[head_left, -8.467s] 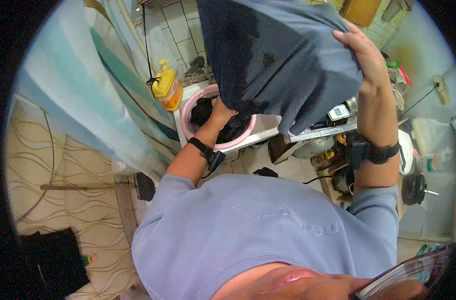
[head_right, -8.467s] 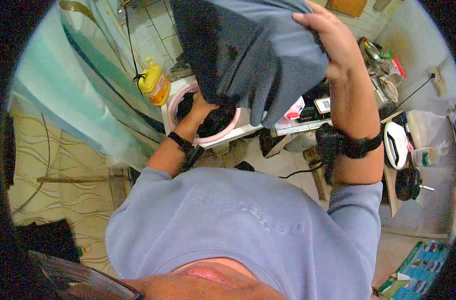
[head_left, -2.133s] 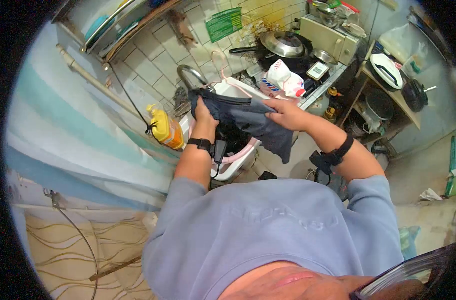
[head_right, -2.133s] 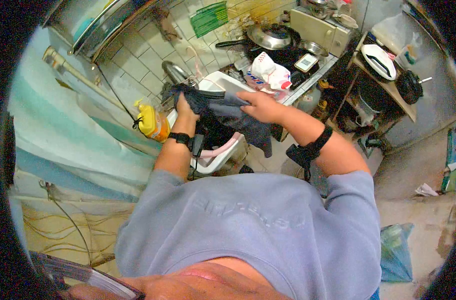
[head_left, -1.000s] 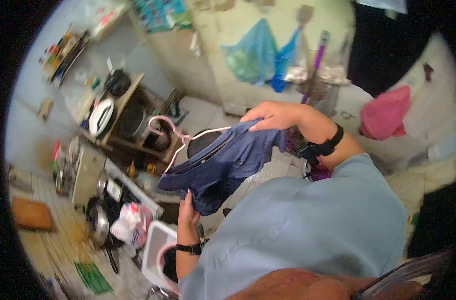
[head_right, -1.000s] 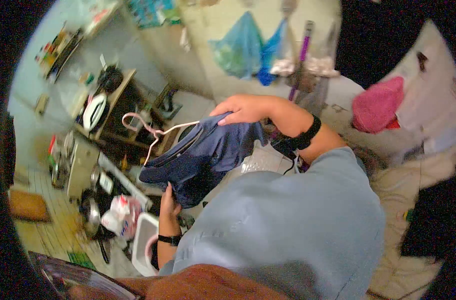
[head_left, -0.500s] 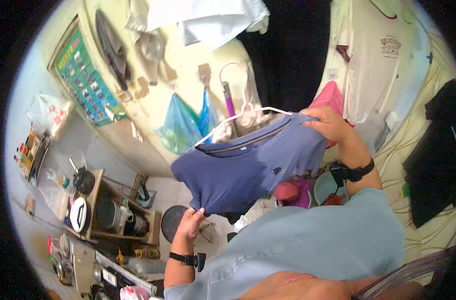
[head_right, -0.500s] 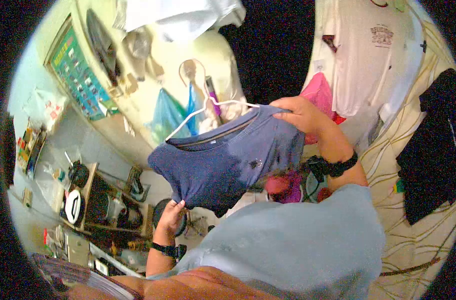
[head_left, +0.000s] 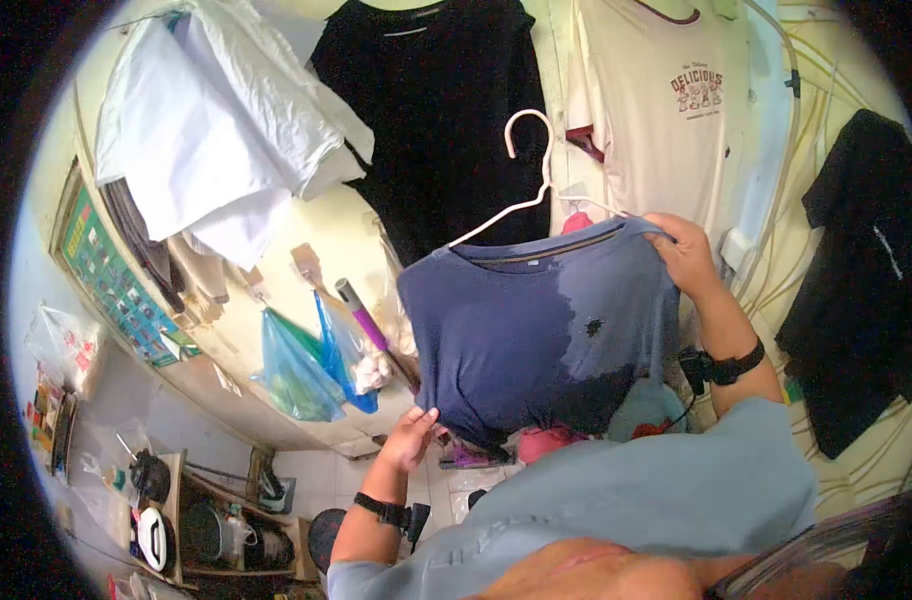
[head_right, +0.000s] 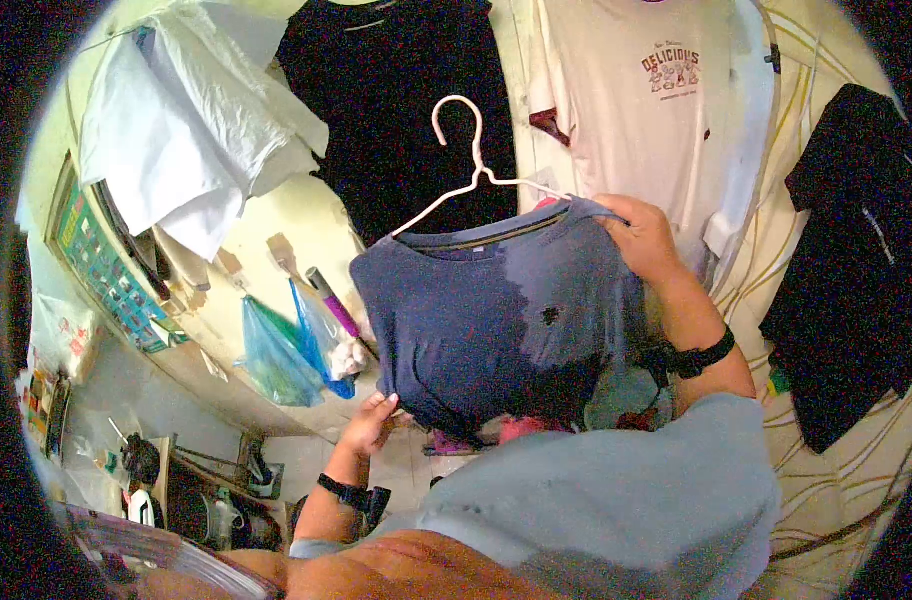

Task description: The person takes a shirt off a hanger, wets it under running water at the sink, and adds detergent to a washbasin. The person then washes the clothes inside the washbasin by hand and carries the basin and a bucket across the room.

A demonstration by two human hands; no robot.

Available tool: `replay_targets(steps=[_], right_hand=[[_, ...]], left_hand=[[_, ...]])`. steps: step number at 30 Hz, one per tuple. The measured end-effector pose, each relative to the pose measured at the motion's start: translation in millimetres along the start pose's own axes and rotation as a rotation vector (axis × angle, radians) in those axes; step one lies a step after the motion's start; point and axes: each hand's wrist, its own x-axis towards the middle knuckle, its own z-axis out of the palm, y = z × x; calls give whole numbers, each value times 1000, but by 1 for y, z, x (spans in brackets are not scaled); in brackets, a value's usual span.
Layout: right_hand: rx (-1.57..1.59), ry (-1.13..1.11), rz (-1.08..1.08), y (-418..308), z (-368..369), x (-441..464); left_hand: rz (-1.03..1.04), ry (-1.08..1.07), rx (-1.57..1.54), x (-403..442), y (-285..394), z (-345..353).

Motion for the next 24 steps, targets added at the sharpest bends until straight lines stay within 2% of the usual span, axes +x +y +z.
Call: replay_targets(steps=[4, 7, 10, 11, 16, 19, 24], right_hand=[[-66, 105, 75, 22, -19, 1], [-62, 255, 177, 28, -31, 7], [-139, 323, 197, 25, -43, 14], [-63, 339, 237, 28, -47, 19], [-159, 265, 247, 13, -74, 52], [-116, 319, 173, 29, -90, 78], [-57, 364, 113, 57, -122, 127]], left_hand=[[-63, -96, 113, 41, -13, -4], [-82, -121, 88, 35, 19, 35], [-85, -186, 130, 49, 17, 31], [-76, -230, 91, 53, 18, 35], [2, -352, 143, 66, 24, 54], [20, -468, 112, 77, 25, 61], [40, -440, 79, 100, 46, 85]])
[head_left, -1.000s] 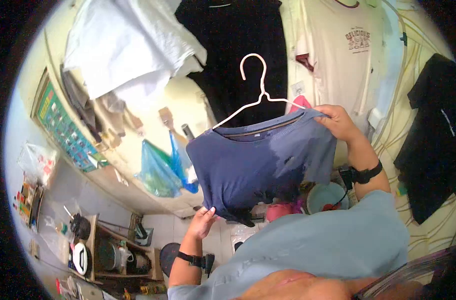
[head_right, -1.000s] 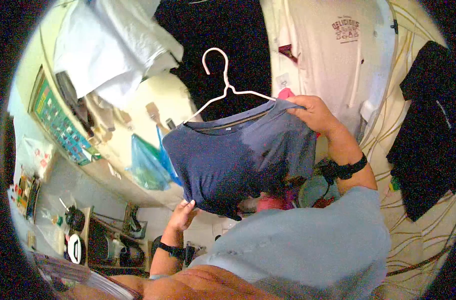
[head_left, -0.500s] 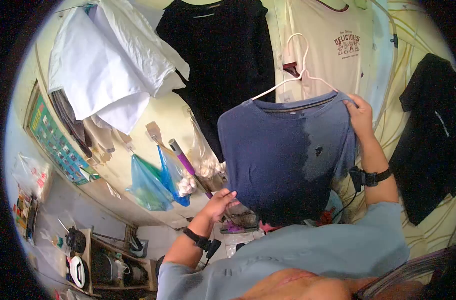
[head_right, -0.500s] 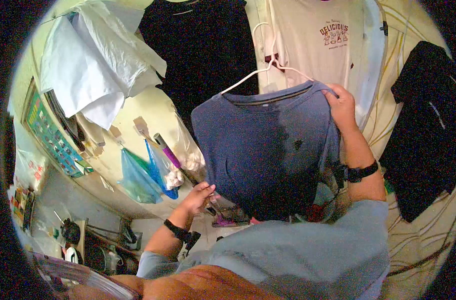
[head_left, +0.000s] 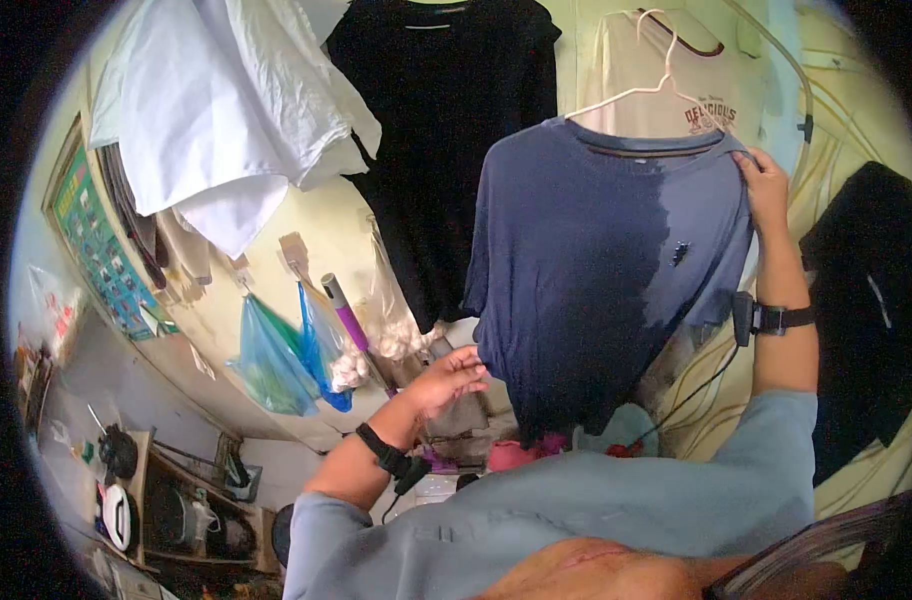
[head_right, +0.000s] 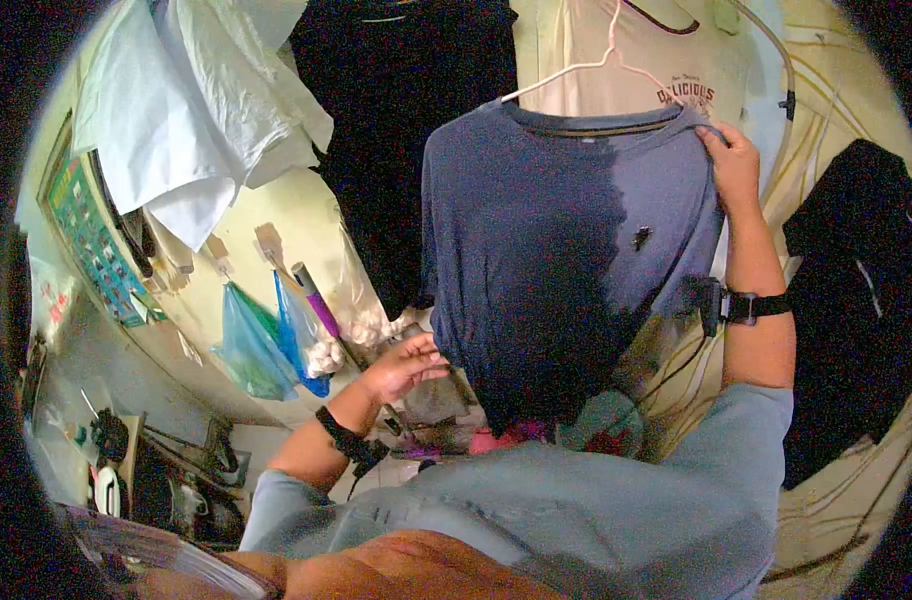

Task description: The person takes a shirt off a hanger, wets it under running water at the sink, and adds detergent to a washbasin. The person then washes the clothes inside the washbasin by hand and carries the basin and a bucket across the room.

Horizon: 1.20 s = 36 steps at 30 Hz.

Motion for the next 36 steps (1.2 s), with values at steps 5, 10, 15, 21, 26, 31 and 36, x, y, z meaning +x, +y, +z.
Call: replay_targets(steps=[5, 10, 15, 21, 26, 31, 36], right_hand=[[-155, 51, -43, 3, 2, 62], [-37, -46, -6, 20, 36, 145], [-206, -94, -100, 20, 63, 215], [90, -133, -108, 28, 101, 275], [31, -302, -13, 21, 118, 298], [28, -533, 167, 25, 128, 274], [-445, -121, -254, 33, 131, 268]], left_hand=[[107, -77, -47, 43, 23, 17], [252, -100, -81, 98, 55, 42], [383, -76, -106, 123, 98, 62], [471, -8, -99, 135, 127, 57], [508, 69, -74, 132, 145, 59], [469, 100, -93, 131, 129, 48], [426, 213, -32, 128, 111, 34]])
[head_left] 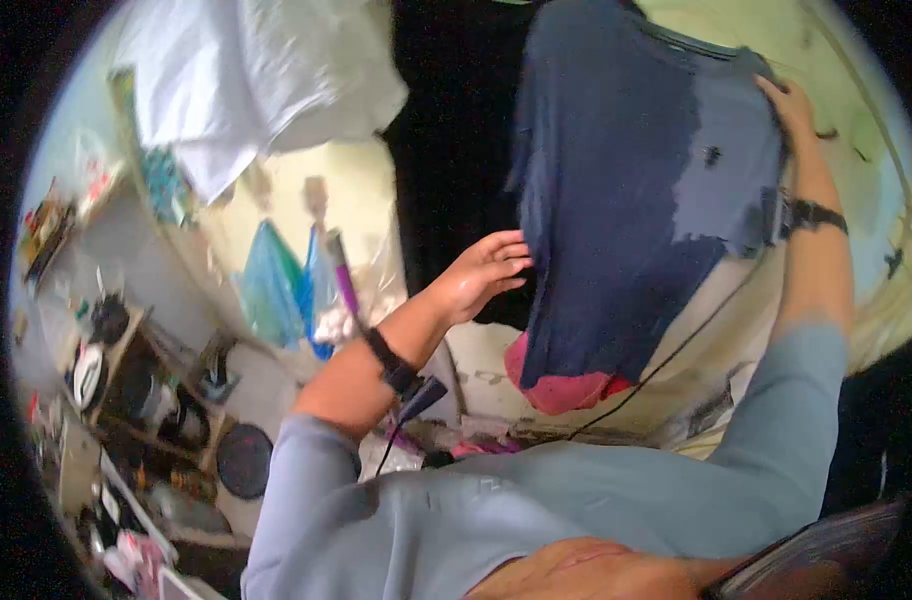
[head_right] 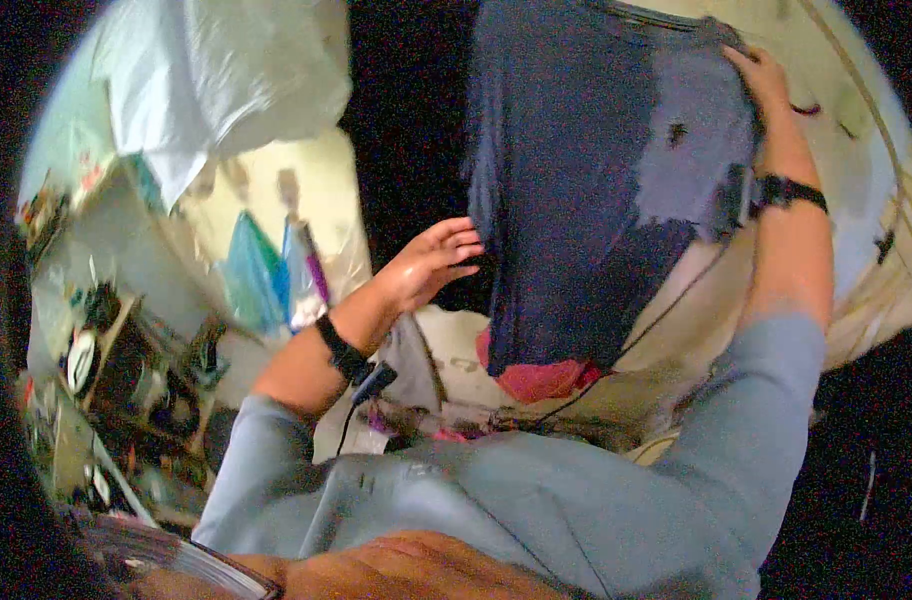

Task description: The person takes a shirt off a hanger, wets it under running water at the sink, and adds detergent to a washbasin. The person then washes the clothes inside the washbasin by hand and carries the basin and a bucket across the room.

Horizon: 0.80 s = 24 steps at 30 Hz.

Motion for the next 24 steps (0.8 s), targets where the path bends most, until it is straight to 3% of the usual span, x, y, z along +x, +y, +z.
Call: replay_targets(steps=[1, 2, 3, 4, 5, 6, 8, 10, 11, 12, 14, 18, 24], right_hand=[[189, 45, 27, 22, 18, 10], [-118, 169, -4, 23, 18, 5], [-369, 440, -90, 4, 11, -16], [-23, 416, -27, 31, 25, -13], [276, 434, -110, 90, 65, 19], [259, 336, -162, 88, 77, 5], [150, 432, -436, -9, 53, -68], [563, 81, -336, -82, 66, -145], [688, -233, -334, -117, 66, -181], [789, -549, -332, -148, 66, -213], [863, -882, -261, -211, 68, -294], [1092, -1249, -344, -301, 75, -393], [1213, -1470, -345, -423, 95, -469]], left_hand=[[-40, 59, 34, -8, 4, 1], [-53, 50, 109, -17, 6, -4], [-91, 85, 202, -26, 0, -14], [-155, 110, 296, -37, -8, -28], [-168, 104, 339, -54, -20, -45], [-229, 139, 322, -70, -25, -61], [-314, 142, 437, -130, -29, -88], [-416, 277, 401, -199, -42, -124], [-442, 361, 346, -243, -37, -130], [-453, 427, 289, -284, -54, -161], [-506, 645, 252, -368, -52, -177], [-451, 1068, 155, -541, -16, -165], [-231, 1889, 122, -753, 24, -117]])
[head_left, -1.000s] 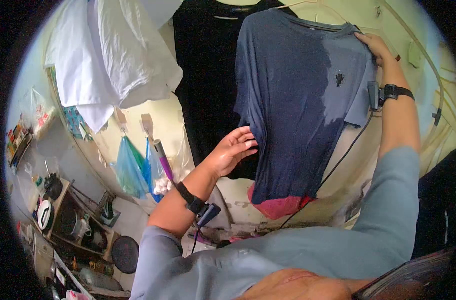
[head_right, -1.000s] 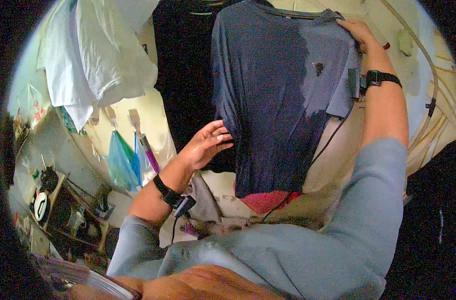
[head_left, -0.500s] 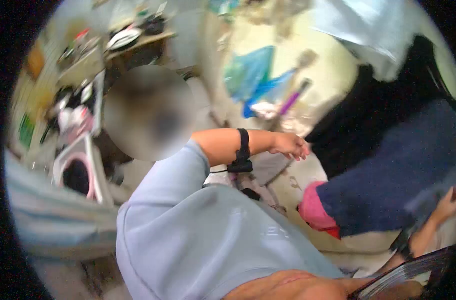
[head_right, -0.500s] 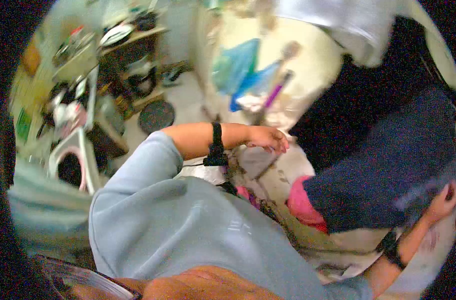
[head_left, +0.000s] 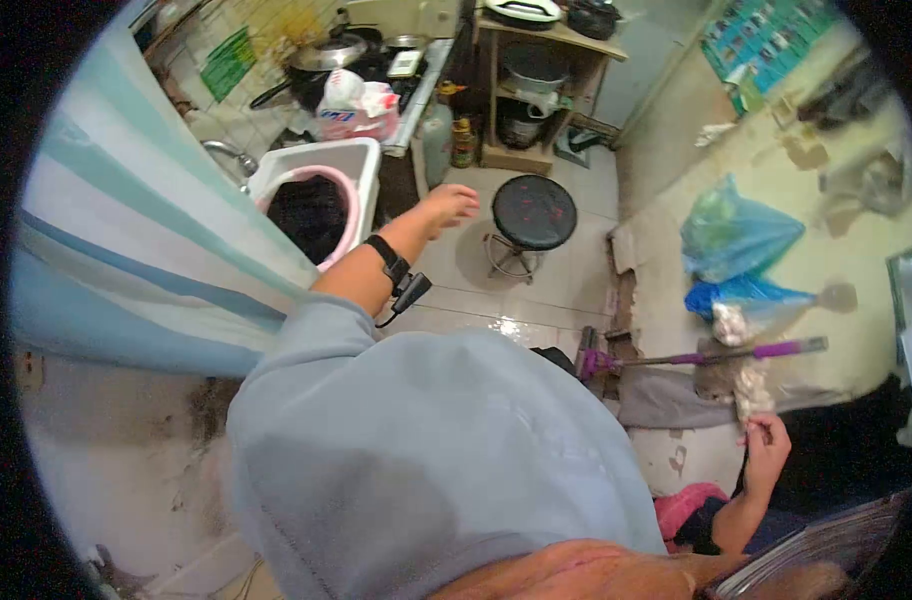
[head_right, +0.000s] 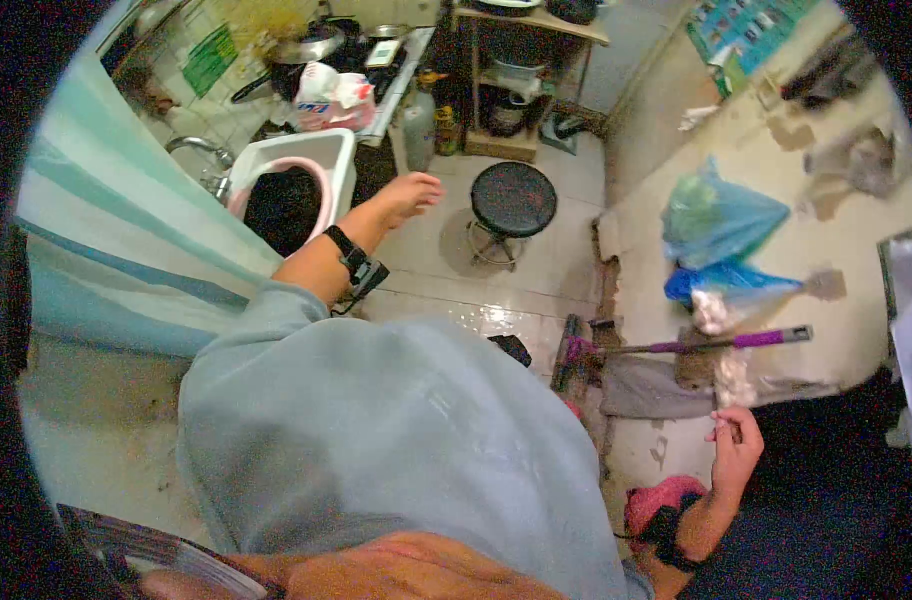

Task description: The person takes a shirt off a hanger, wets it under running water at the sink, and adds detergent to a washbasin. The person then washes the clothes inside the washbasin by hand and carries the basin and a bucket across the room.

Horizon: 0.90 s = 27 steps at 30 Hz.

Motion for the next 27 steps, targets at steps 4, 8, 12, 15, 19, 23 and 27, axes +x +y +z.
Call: replay_targets(steps=[4, 8, 12, 15, 19, 23, 27], right_hand=[[74, -106, -27, -17, 75, 62], [143, -250, -88, -39, 127, 121], [171, -374, -115, -51, 168, 172], [169, -449, -119, -54, 186, 213], [202, -489, -130, -56, 207, 275], [273, -535, -188, -55, 230, 346], [344, -574, -186, -64, 269, 399]], left_hand=[[24, 375, -228, -5, -21, -110], [-34, 594, -325, -30, -36, -166], [-24, 834, 38, -34, -71, -219], [-302, 1047, 394, -33, -88, -239], [-583, 974, 448, -22, -121, -257], [-692, 809, 542, -20, -143, -283], [-847, 800, 515, -33, -106, -282]])
